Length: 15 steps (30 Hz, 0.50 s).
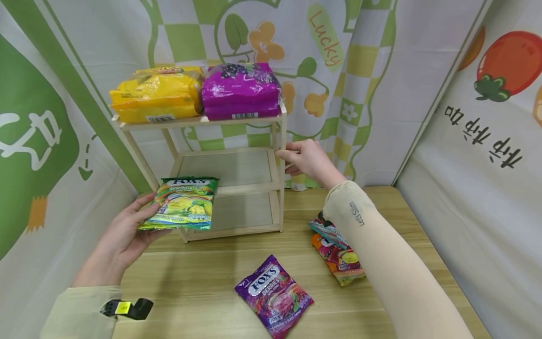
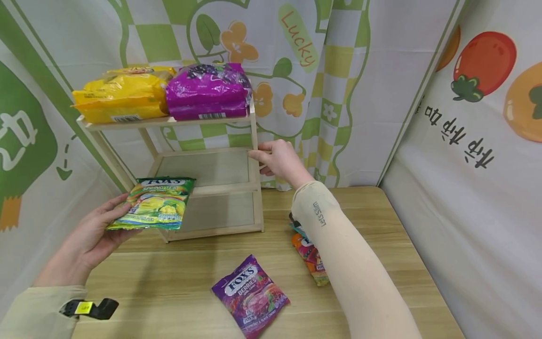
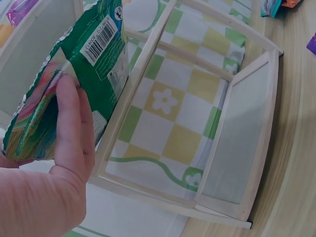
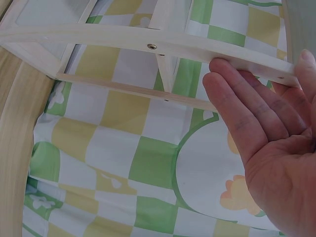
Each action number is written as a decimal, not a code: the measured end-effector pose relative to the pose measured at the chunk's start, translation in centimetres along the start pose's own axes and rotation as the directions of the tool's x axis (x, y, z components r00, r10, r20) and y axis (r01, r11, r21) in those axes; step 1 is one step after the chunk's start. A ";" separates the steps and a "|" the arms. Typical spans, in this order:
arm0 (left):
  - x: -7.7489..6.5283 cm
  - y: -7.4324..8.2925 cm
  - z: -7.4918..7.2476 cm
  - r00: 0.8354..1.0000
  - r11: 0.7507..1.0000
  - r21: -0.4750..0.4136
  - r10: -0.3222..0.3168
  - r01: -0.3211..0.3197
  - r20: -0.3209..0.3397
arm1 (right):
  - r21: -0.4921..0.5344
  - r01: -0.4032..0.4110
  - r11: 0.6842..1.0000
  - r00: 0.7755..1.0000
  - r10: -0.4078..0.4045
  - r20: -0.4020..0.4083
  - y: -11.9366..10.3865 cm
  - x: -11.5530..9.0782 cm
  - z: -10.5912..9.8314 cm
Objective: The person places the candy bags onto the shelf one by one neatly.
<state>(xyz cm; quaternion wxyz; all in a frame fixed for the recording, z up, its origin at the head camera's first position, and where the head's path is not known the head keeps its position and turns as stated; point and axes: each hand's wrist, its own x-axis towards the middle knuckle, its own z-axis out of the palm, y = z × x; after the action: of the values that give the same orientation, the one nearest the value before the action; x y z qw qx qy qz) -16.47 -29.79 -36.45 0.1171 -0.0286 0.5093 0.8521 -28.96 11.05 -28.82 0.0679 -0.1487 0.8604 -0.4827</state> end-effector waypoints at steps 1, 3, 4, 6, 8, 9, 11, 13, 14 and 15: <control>0.0 0.0 0.0 1.000 1.000 -0.004 -0.004 0.004 0.003 | 0.000 0.000 1.000 1.000 0.000 0.000 0.0 0.0 0.0; -0.1 0.0 0.1 1.000 1.000 -0.018 -0.011 0.011 0.002 | 0.003 0.001 1.000 1.000 -0.001 0.000 0.0 0.0 0.0; -0.1 0.0 0.1 1.000 1.000 -0.019 -0.012 0.012 0.001 | 0.004 0.002 1.000 1.000 -0.002 0.000 0.1 0.0 0.0; -0.1 0.0 0.1 1.000 1.000 -0.022 -0.013 0.013 -0.001 | 0.006 0.006 1.000 1.000 -0.006 -0.002 0.1 -0.1 0.0; -0.1 0.0 0.1 1.000 0.999 -0.029 -0.014 0.014 -0.001 | 0.006 0.009 1.000 1.000 -0.009 -0.003 0.1 -0.1 0.0; -0.1 0.0 0.1 1.000 0.999 -0.029 -0.014 0.014 -0.002 | 0.004 0.010 1.000 1.000 -0.010 -0.003 0.1 -0.1 0.0; -0.1 0.0 0.1 1.000 0.999 -0.035 -0.015 0.015 -0.002 | 0.003 0.010 1.000 1.000 -0.010 -0.003 0.1 -0.1 0.0; -0.2 -0.1 0.1 1.000 0.999 -0.038 -0.014 0.013 -0.005 | 0.001 0.009 1.000 1.000 -0.009 -0.003 0.0 0.0 0.0; -0.2 -0.1 0.1 1.000 0.999 -0.038 -0.010 0.010 -0.008 | -0.001 0.009 1.000 1.000 -0.009 -0.003 0.0 0.0 0.0; -0.2 -0.1 0.1 1.000 0.999 -0.032 -0.004 0.003 -0.009 | -0.001 0.008 1.000 1.000 -0.008 -0.003 0.0 0.0 0.0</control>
<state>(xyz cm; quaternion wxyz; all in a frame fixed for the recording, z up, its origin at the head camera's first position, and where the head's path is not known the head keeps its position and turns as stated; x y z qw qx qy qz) -16.21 -29.65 -36.42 0.1159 -0.0352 0.4959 0.8599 -28.94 11.06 -28.82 0.0645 -0.1513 0.8602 -0.4828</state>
